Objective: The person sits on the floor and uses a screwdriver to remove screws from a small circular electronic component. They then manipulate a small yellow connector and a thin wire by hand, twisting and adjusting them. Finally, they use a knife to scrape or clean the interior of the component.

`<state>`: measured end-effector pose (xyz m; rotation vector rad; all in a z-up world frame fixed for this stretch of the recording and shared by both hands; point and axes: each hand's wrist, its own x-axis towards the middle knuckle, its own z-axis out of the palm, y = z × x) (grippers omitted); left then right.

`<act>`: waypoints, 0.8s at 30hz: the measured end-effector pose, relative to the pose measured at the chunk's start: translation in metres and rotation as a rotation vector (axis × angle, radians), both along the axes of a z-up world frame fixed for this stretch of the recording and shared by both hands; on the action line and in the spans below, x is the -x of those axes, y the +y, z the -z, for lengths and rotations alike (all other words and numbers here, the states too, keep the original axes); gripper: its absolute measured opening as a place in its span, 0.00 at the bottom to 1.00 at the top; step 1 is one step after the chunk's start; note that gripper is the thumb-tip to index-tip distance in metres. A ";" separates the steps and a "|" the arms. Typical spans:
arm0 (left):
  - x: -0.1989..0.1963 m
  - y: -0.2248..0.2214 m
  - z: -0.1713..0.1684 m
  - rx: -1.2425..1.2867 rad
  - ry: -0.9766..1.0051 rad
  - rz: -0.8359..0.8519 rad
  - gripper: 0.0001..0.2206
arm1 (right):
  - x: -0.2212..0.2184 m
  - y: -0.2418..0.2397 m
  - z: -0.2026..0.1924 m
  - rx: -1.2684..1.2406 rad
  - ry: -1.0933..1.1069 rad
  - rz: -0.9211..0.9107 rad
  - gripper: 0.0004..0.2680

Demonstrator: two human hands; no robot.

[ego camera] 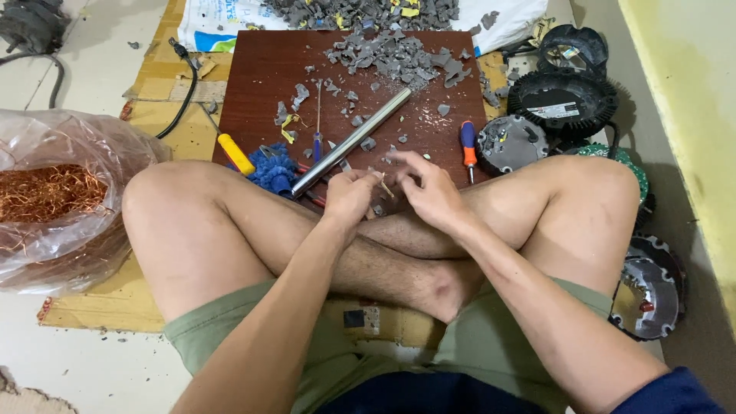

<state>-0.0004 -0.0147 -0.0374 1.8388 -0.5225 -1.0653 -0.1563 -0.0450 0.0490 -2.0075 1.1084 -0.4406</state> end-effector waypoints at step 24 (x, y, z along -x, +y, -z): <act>0.004 0.023 -0.037 0.141 0.310 -0.133 0.18 | -0.007 -0.045 0.050 -0.129 0.070 0.338 0.11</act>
